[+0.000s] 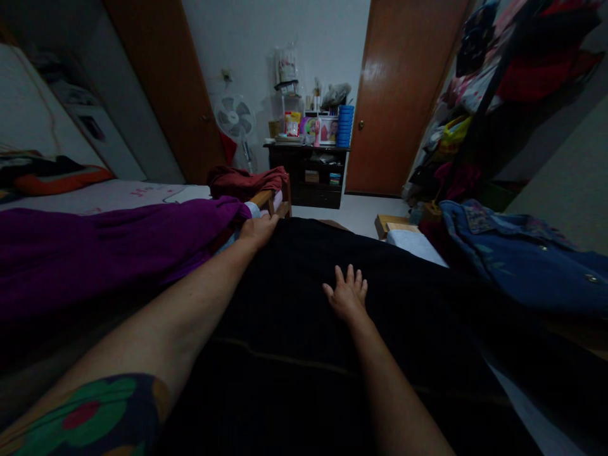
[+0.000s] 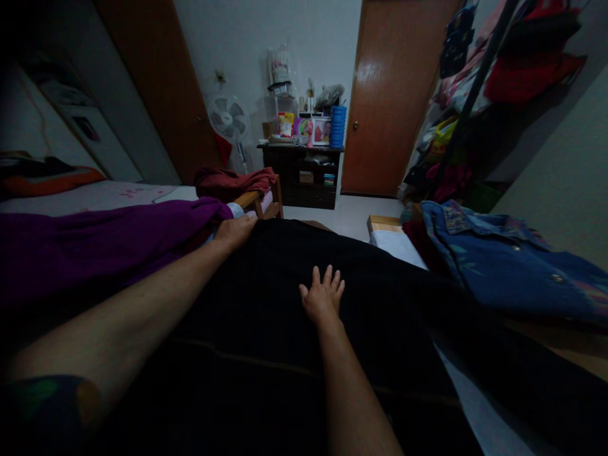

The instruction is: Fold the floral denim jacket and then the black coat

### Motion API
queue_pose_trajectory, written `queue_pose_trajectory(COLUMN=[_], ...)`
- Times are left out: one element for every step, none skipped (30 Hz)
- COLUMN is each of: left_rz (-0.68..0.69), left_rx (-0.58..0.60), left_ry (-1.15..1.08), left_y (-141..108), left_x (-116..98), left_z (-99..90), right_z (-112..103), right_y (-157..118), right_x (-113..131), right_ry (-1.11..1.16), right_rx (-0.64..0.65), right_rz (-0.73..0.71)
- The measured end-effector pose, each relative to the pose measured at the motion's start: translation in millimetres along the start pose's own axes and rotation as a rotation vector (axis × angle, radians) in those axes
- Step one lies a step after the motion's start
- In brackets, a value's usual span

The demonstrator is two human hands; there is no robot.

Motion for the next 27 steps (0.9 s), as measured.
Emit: queue_pose_trajectory(left_rz=[0.043,0.077,0.103,0.129,0.144,0.138,0.121,0.103,0.069,0.057,0.059,0.051,0.038,0.028,0.038,0.056,0.060,0.067,0.069,0.066,0.057,0.040,0.014,-0.017,-0.050,-0.082,-0.111], left_rx=[-0.056,-0.107,-0.144,-0.169,-0.180,-0.178,-0.173,-0.169,-0.162,-0.150,-0.135,-0.093,-0.030,0.031,0.081,0.106,0.099,0.091,0.080,0.075,0.082,0.098,0.120,0.149,0.179,0.207,0.229], left_ry=[0.021,0.045,0.072,0.100,0.126,0.144,0.156,0.167,0.160,0.152,0.138,0.081,0.017,-0.034,-0.070,-0.097,-0.115,-0.125,-0.129,-0.127,-0.122,-0.115,-0.109,-0.104,-0.098,-0.090,-0.077], left_y=[-2.3,-4.9,-7.3,-9.6,-11.5,-13.1,-14.9,-17.2,-20.2,-24.4,-29.8,-36.1,-43.3,-51.1,-59.0,-66.2,-72.1,-76.7,-79.8,-81.4,-81.8,-81.3,-80.2,-78.8,-77.3,-75.9,-74.5], left_x=[-1.6,-2.6,-3.1,-4.2,-5.9,-8.2,-12.1,-18.4,-26.0,-36.4,-48.5,-60.0,-70.6,-79.9,-88.2,-94.5,-97.8,-99.1,-98.4,-96.1,-92.7,-88.2,-82.8,-76.8,-70.5,-64.1,-57.8], left_z=[-3.3,-5.2,-5.3,-4.0,-1.5,2.0,6.0,10.4,15.5,21.6,28.9,38.5,49.8,61.7,73.0,82.5,89.3,94.4,97.5,98.9,99.2,98.5,97.1,95.3,93.2,91.0,88.4], right_z=[-0.1,-0.2,-0.2,-0.1,0.1,0.3,0.5,0.5,0.2,-0.3,-1.2,-2.4,-3.6,-4.4,-4.3,-3.4,-2.0,-0.3,1.1,2.2,2.7,2.9,3.0,2.9,2.6,2.1,1.6], right_y=[0.1,0.1,0.2,0.2,0.3,0.4,0.5,0.5,0.6,0.7,0.7,0.8,0.8,0.6,0.3,-0.1,-0.5,-0.9,-1.2,-1.3,-1.2,-1.1,-0.9,-0.7,-0.4,-0.2,0.0], right_x=[0.0,0.1,0.2,0.4,0.4,0.5,0.5,0.6,0.8,1.2,1.9,2.9,4.2,5.8,7.7,9.3,10.3,10.5,10.1,9.1,7.7,6.4,5.1,4.0,3.1,2.3,1.8], right_ry=[-0.002,-0.001,0.001,0.001,0.001,0.000,0.001,0.004,0.010,0.017,0.021,0.022,0.020,0.018,0.015,0.013,0.013,0.015,0.018,0.019,0.019,0.015,0.008,-0.001,-0.010,-0.018,-0.024], right_rx=[-0.003,-0.006,-0.006,-0.004,0.002,0.010,0.018,0.025,0.028,0.026,0.015,-0.001,-0.021,-0.035,-0.037,-0.026,-0.005,0.019,0.040,0.055,0.065,0.073,0.085,0.096,0.105,0.112,0.117], right_rz=[0.007,0.008,0.006,0.002,-0.002,-0.006,-0.010,-0.014,-0.018,-0.025,-0.036,-0.054,-0.081,-0.115,-0.157,-0.196,-0.225,-0.243,-0.246,-0.236,-0.219,-0.198,-0.177,-0.156,-0.136,-0.119,-0.105])
Point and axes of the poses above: each hand's wrist, its own y-axis towards the middle knuckle, its own z-axis out of the palm, x = y × z, the point moved 5 cm from there along y, towards the middle knuckle, and after that the axes turned 5 degrees about -y, right-handed, at the moved point
